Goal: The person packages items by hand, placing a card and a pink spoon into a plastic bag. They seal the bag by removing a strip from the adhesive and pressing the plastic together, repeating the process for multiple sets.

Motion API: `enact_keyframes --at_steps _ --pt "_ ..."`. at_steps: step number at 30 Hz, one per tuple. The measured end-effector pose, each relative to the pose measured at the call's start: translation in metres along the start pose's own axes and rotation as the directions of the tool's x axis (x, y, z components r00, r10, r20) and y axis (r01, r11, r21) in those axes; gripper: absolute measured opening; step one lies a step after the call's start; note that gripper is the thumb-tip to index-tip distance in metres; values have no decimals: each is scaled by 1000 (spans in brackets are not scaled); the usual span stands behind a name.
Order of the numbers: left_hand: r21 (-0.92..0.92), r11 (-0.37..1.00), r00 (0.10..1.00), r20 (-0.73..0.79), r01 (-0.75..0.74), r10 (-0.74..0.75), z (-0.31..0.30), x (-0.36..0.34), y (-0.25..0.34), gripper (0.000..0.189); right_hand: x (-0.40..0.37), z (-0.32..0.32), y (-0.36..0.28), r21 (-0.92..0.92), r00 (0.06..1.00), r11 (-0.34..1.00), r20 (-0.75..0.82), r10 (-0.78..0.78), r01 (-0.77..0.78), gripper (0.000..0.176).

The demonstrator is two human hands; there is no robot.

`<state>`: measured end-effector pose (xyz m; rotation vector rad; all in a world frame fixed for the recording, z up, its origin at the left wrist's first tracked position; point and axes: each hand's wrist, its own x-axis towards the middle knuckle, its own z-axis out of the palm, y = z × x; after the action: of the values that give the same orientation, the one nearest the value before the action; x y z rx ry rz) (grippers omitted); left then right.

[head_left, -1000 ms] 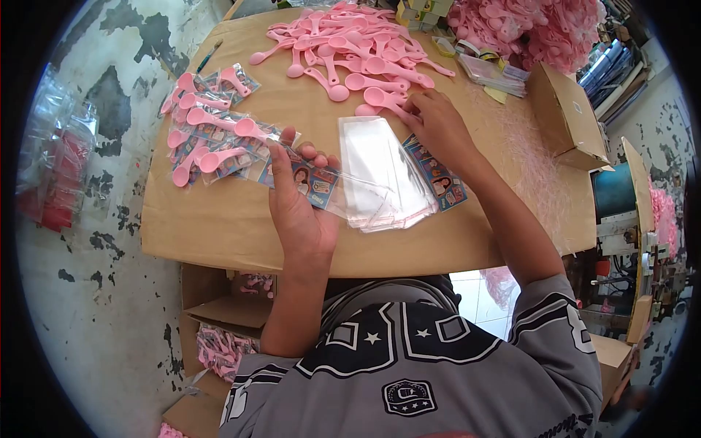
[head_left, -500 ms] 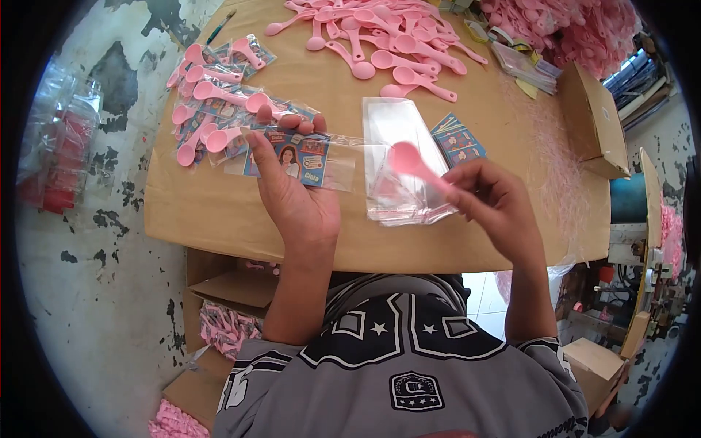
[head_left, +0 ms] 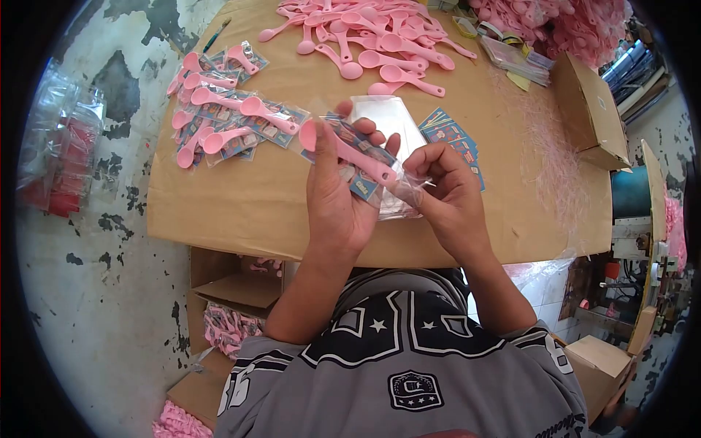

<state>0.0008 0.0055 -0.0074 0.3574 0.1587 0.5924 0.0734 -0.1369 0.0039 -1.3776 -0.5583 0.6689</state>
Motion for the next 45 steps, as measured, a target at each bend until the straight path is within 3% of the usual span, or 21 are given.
enact_keyframes --at_steps 4,7,8,11,12,14,16,19,23,26,27,29,31,33,35,36,37,40,43,44,45 --pt "-23 996 996 16 84 -83 -3 -2 -2 51 1 2 15 -115 979 977 -74 -191 182 47" --pt "-11 990 990 6 142 -142 -5 0 2 48 3 6 4 -393 871 809 -39 -490 437 64" --pt "-7 986 986 -5 167 -167 -5 1 5 47 3 7 0 -435 822 744 -17 -569 507 58" --pt "-70 984 986 3 166 -167 -6 9 12 45 5 -20 -11 -480 695 513 368 -618 711 29" --pt "-72 982 985 17 172 -171 -10 11 15 47 2 -23 -17 -397 760 648 333 -558 649 12" --pt "-92 970 974 61 224 -219 -11 12 23 48 6 -34 -14 -325 793 723 232 -564 610 16" --pt "-105 951 955 93 290 -281 -9 12 29 51 9 -38 -17 -389 832 742 154 -532 546 26" --pt "-99 917 919 124 387 -374 -3 8 32 55 20 -25 -24 -697 766 426 279 -580 576 34" --pt "-29 889 878 172 457 -446 4 3 27 59 28 -9 -20 -696 675 242 453 -583 676 38" --pt "8 873 860 171 487 -482 7 -1 26 62 29 -8 -28 -601 691 394 409 -596 696 36" --pt "69 895 889 106 440 -445 6 -1 27 62 30 -10 -30 -562 689 432 402 -603 706 35" --pt "200 914 934 -15 353 -357 0 1 31 63 24 -13 -33 -407 809 703 224 -543 584 32" --pt "234 928 944 87 291 -318 -7 5 37 65 10 -18 -39 -163 963 949 51 -266 271 28" --pt "335 912 927 202 237 -315 -4 2 42 67 17 -15 -32 -215 921 897 39 -387 386 46" --pt "502 852 920 244 150 -306 5 -3 41 59 12 -11 -35 -142 980 969 43 -195 200 59" --pt "598 796 922 246 98 -298 7 -4 38 56 13 -12 -31 -155 982 972 92 -166 178 72" --pt "684 728 925 248 43 -289 8 -5 36 53 13 -10 -30 -132 988 981 82 -130 140 71" --pt "694 716 960 141 78 -241 5 -7 26 46 8 -8 -30 -117 998 993 56 -24 31 65" --pt "753 657 978 111 34 -178 10 -13 24 46 11 -11 -21 -492 933 843 -148 -327 218 62" --pt "775 632 982 115 7 -152 12 -15 23 47 13 -9 -21 -543 859 773 -167 -484 329 49" --pt "787 617 988 112 -21 -110 15 -18 20 49 17 -12 -23 -661 786 626 -87 -612 413 46"
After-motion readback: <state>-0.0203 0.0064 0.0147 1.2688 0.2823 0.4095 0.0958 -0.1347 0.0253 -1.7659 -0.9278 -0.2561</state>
